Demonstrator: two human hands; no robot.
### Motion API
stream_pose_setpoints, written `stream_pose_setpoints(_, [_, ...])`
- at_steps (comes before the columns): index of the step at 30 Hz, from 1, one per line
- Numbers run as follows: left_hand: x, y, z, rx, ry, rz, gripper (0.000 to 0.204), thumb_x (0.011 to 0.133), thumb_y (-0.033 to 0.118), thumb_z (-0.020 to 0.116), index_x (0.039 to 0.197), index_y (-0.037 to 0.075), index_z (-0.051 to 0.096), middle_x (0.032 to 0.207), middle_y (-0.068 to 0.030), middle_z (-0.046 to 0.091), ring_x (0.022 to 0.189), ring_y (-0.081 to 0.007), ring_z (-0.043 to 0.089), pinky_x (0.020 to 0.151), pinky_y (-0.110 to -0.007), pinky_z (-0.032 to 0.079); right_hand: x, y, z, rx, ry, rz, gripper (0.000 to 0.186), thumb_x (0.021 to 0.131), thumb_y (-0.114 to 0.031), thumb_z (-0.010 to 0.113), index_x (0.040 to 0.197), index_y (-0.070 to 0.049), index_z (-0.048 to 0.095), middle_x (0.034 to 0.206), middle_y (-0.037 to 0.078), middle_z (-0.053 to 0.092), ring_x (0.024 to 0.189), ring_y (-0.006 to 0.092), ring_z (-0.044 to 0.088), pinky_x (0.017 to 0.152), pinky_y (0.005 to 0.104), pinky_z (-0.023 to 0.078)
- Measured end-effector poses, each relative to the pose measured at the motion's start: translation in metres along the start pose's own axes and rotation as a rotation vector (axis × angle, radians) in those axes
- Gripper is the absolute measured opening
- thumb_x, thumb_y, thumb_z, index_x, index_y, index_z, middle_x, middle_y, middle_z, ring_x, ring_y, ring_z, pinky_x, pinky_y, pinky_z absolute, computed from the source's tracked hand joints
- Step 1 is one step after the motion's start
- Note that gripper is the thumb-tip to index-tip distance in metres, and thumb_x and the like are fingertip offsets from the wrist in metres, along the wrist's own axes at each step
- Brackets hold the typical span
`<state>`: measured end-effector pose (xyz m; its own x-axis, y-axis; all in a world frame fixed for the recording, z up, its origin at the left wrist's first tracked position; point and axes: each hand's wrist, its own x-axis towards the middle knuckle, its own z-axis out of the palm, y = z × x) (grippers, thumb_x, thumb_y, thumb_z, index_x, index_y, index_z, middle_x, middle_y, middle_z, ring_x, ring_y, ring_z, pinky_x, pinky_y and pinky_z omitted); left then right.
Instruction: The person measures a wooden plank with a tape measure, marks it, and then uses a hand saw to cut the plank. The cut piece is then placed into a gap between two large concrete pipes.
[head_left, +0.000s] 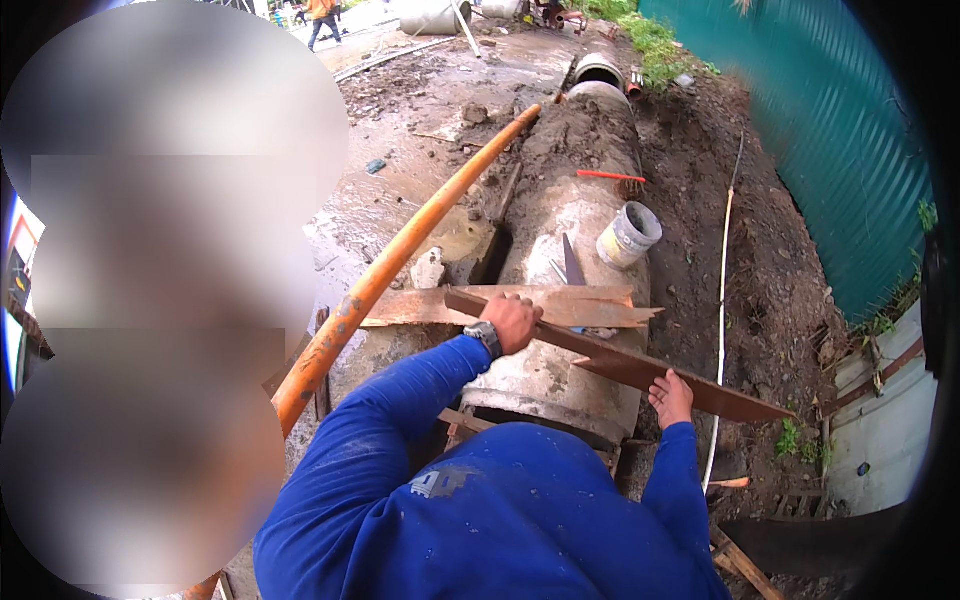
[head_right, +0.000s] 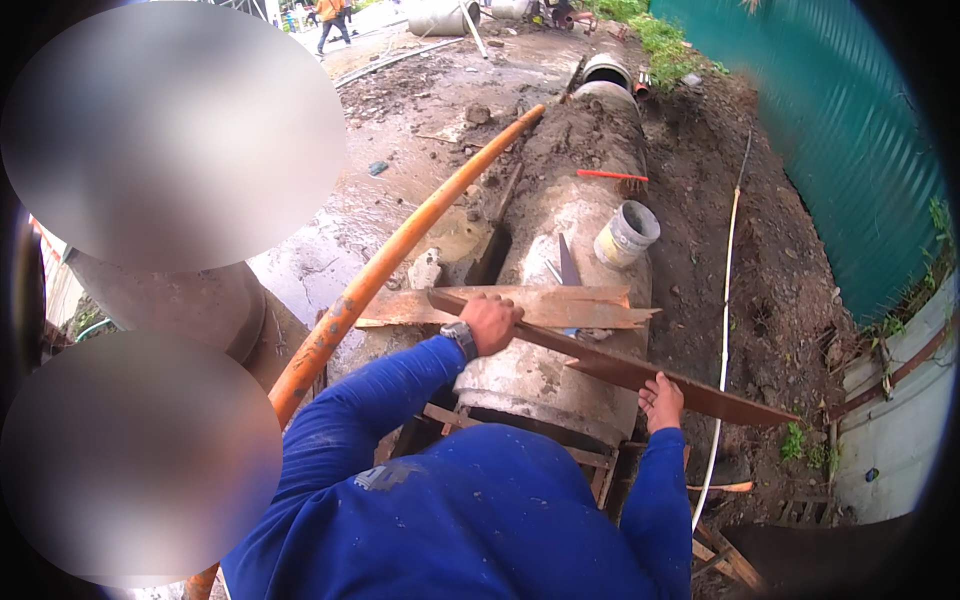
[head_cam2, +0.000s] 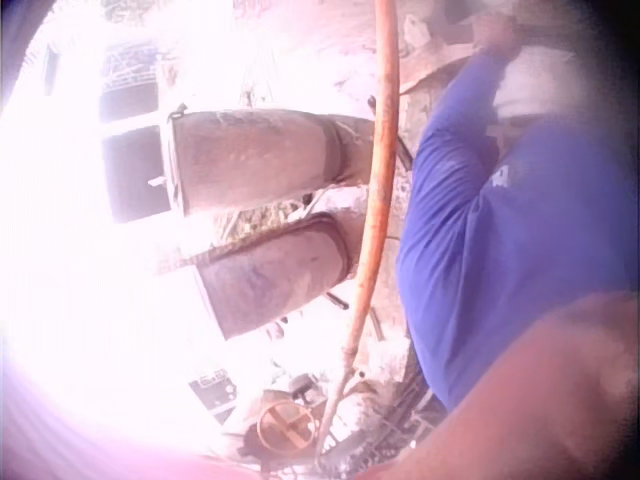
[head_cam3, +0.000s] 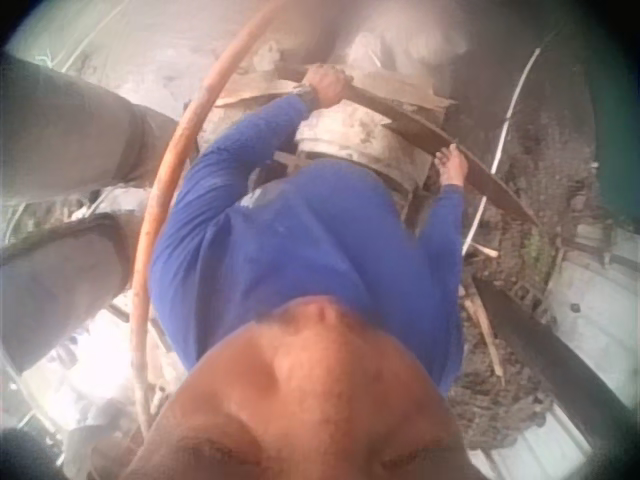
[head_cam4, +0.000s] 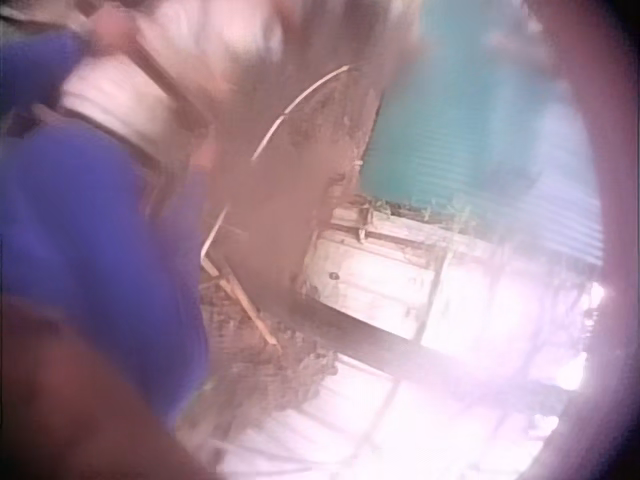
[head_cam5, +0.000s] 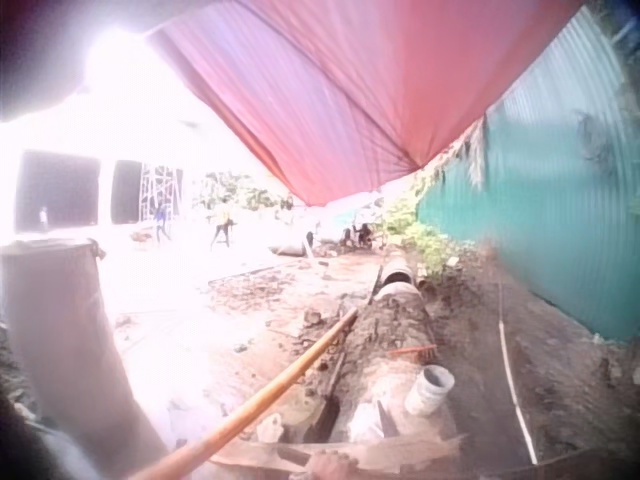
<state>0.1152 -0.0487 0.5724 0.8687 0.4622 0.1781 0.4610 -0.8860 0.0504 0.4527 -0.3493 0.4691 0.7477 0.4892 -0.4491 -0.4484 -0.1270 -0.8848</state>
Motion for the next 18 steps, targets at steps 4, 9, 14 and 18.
stream_pose_setpoints(4, [0.027,-0.005,0.007,0.063,-0.042,-0.021,0.028,0.092,0.042,0.073,0.102,0.015,0.075,0.104,-0.0082,0.077,0.105,-0.0292,0.073,0.088,-0.049,0.051,0.023,-0.017,-0.026,-0.3,0.094,-0.241,0.026,0.1,-0.034,0.075,0.1,-0.009,0.069,0.093,0.009,0.072,0.081,0.0232,0.071,0.071,0.0403,0.057])
stream_pose_setpoints(9, [0.038,-0.021,-0.003,0.053,-0.084,-0.053,0.03,0.091,0.043,0.074,0.101,0.015,0.075,0.103,-0.0082,0.076,0.109,-0.0319,0.072,0.092,-0.051,0.052,0.019,-0.031,-0.01,-0.93,0.351,-0.794,0.023,0.089,-0.02,0.078,0.105,-0.005,0.071,0.097,0.014,0.071,0.091,0.0392,0.068,0.087,0.0454,0.056])
stream_pose_setpoints(14, [0.051,-0.01,-0.01,0.075,-0.083,-0.06,0.031,0.092,0.042,0.074,0.108,0.016,0.074,0.11,-0.0059,0.075,0.115,-0.0297,0.07,0.095,-0.05,0.051,-0.001,-0.062,-0.013,-1.056,0.348,-1.013,0.028,0.087,-0.023,0.081,0.111,-0.01,0.074,0.122,0.012,0.068,0.11,0.0355,0.065,0.1,0.0481,0.05])
stream_pose_setpoints(18, [0.058,-0.005,-0.014,0.07,-0.105,-0.082,0.028,0.091,0.04,0.075,0.106,0.016,0.074,0.107,-0.0058,0.075,0.113,-0.0292,0.07,0.097,-0.05,0.05,0.01,-0.083,-0.019,-1.264,0.117,-1.034,0.032,0.086,-0.032,0.082,0.109,-0.011,0.075,0.118,0.01,0.07,0.112,0.0337,0.064,0.109,0.051,0.043])
